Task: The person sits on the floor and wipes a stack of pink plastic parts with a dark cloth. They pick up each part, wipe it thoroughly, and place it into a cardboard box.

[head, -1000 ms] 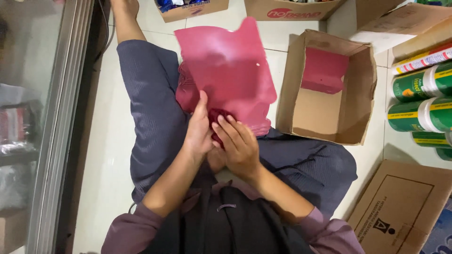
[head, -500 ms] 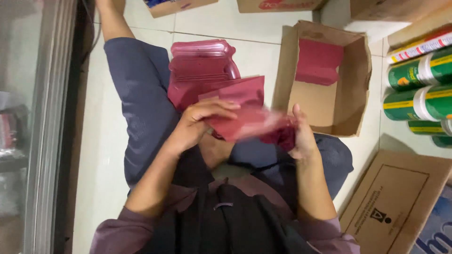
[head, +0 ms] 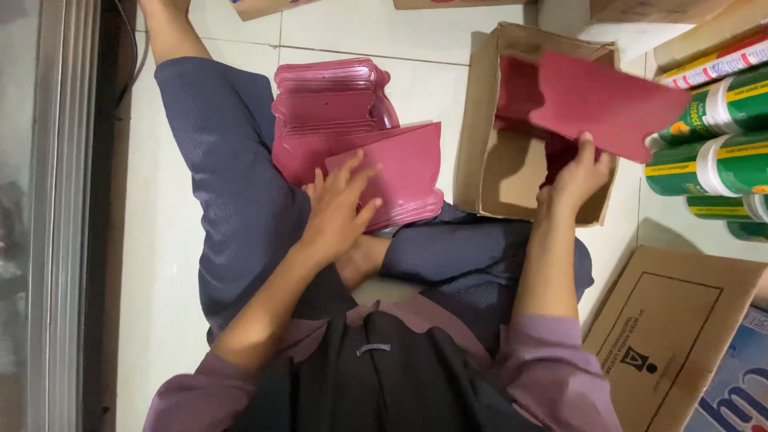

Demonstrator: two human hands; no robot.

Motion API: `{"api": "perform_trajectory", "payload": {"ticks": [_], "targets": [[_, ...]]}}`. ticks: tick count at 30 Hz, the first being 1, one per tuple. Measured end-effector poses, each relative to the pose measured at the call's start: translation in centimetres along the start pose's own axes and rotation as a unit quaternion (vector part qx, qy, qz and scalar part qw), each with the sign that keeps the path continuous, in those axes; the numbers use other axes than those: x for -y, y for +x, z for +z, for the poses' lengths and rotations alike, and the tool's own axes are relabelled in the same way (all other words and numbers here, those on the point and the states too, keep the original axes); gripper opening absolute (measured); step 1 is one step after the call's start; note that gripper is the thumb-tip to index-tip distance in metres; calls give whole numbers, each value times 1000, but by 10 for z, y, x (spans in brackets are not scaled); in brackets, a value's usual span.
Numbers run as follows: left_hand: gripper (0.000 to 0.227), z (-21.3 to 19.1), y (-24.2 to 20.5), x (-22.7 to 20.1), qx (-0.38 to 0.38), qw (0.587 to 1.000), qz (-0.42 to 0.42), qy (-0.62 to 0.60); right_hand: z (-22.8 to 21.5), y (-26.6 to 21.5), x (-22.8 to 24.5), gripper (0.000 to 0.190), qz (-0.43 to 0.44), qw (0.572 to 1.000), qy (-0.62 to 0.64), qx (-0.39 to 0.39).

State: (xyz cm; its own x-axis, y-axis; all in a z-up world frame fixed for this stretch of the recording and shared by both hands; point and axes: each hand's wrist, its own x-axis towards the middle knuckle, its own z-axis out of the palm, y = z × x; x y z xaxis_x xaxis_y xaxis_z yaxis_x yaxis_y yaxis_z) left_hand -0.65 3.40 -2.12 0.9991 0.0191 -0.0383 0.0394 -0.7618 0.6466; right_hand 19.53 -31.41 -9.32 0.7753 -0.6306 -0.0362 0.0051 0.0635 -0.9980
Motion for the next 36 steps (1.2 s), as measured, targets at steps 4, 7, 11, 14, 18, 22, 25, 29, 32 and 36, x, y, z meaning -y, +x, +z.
{"api": "perform_trajectory", "payload": {"ticks": [4,7,11,14,18,22,25,29,32,36], "targets": [[52,12,-17,12,48,999,-13,17,22,39,-73,43,71,996,-46,-24],[50,6,-19,12,54,998,-26,-14,32,61,-113,39,188,981,-11,35],[49,5,-24,19,86,993,-66,-43,35,31,-88,66,192,957,-206,74],[50,7,-17,19,96,990,-84,-64,34,18,-90,71,163,945,-269,91],[51,9,-11,11,112,986,-106,-59,41,32,-131,40,30,931,-327,160],[51,2,-7,3,119,986,-106,-51,38,53,-148,41,-25,899,-372,230],[51,16,-3,19,117,987,-104,-31,40,40,-125,35,-18,908,-354,223],[55,37,16,33,89,989,-99,60,32,28,-90,33,38,955,-265,131],[67,54,38,39,52,992,-98,64,19,54,-111,28,70,975,-193,88],[90,64,43,19,50,997,-33,58,10,53,-107,23,64,983,-157,70]]}}
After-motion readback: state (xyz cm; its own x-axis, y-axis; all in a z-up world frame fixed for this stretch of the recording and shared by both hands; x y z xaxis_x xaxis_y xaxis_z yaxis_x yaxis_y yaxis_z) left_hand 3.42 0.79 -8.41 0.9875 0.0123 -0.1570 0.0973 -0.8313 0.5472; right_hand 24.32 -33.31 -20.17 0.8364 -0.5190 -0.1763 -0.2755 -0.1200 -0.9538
